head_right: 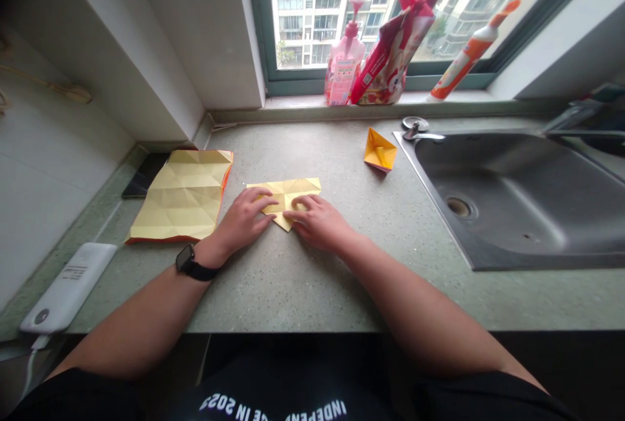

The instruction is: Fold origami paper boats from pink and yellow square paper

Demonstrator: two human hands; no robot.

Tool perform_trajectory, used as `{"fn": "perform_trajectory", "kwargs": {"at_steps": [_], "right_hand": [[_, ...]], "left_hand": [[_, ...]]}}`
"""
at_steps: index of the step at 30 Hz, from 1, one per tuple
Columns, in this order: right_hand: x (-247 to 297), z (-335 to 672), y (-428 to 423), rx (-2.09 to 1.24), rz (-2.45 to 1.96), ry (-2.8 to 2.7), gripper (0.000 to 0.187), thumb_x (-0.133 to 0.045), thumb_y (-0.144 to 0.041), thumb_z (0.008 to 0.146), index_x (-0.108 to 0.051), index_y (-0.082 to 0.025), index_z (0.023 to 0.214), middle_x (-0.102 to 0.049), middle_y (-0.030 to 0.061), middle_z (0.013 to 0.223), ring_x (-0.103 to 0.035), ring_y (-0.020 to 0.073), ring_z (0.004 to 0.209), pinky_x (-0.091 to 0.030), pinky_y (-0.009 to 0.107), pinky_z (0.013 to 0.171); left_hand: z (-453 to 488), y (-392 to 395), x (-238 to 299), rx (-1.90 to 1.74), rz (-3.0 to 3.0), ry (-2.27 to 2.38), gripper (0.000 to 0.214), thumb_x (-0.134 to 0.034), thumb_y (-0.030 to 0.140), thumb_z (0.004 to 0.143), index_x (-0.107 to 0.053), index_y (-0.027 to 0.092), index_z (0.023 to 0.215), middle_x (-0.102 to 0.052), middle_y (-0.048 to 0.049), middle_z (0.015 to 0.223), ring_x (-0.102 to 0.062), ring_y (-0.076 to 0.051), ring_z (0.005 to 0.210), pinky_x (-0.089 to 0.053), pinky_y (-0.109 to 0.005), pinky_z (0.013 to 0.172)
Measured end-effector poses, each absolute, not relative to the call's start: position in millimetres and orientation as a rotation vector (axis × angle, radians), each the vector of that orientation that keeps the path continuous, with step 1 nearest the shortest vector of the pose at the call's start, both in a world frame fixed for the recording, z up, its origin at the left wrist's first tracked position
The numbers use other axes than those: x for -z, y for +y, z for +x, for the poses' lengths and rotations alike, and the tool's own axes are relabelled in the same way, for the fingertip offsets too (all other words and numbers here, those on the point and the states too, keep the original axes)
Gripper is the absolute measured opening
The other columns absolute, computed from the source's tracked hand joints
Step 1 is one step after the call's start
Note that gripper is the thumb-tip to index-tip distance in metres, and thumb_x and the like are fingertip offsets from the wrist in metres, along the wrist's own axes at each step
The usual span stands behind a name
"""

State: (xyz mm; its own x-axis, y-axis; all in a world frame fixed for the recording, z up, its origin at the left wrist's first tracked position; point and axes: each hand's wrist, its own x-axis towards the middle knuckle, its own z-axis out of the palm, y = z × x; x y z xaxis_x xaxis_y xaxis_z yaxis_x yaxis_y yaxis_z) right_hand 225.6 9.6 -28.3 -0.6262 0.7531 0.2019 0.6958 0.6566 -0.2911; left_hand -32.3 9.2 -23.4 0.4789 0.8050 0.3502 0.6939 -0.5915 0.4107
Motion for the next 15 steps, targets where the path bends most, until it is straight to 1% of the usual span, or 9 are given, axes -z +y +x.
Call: {"fn": "perform_trajectory", "kwargs": {"at_steps": [3, 7, 11, 15], "right_hand": [[29.9, 228.2, 12.3, -0.227, -1.230, -2.556, 0.035, -0.066, -0.020, 0.105, -0.082, -0.036, 0.131, -0.074, 0.0092, 0.136, -0.067, 0.0318, 0.125, -0.059, 0.050, 0.109], [32.4, 231.4, 14.6, -0.246, -1.254, -2.537, 0.039, -0.066, -0.015, 0.102, -0.082, -0.037, 0.130, -0.074, 0.0076, 0.136, -0.066, 0.0313, 0.125, -0.058, 0.051, 0.111], [32.8, 233.3, 14.5, -0.263, -1.235, -2.542, 0.038, -0.067, -0.017, 0.103, -0.082, -0.037, 0.131, -0.073, 0.0080, 0.138, -0.066, 0.0310, 0.128, -0.057, 0.051, 0.113], [31.7, 233.9, 14.4, -0.281, -1.200, -2.548, 0.032, -0.071, -0.021, 0.104, -0.085, -0.039, 0.126, -0.073, 0.0076, 0.138, -0.067, 0.0303, 0.127, -0.056, 0.050, 0.113]], "left_hand": [[-28.8, 3.7, 22.3, -0.674, 2.538, 1.108, 0.022, -0.066, 0.021, 0.106, -0.076, 0.024, 0.125, -0.070, -0.0112, 0.134, -0.065, -0.030, 0.129, -0.055, -0.052, 0.116], [-27.9, 0.0, 21.3, -0.581, 2.530, 1.025, 0.023, -0.064, 0.023, 0.108, -0.080, 0.025, 0.124, -0.071, -0.0115, 0.134, -0.067, -0.030, 0.126, -0.057, -0.051, 0.114], [-30.5, -0.8, 19.1, -0.549, 2.535, 0.993, 0.022, -0.068, 0.026, 0.107, -0.084, 0.029, 0.122, -0.070, -0.0104, 0.137, -0.065, -0.030, 0.130, -0.056, -0.053, 0.116], [-31.3, -2.2, 16.4, -0.518, 2.570, 0.979, 0.021, -0.071, 0.029, 0.106, -0.084, 0.030, 0.123, -0.070, -0.0111, 0.138, -0.063, -0.032, 0.134, -0.053, -0.056, 0.117]]}}
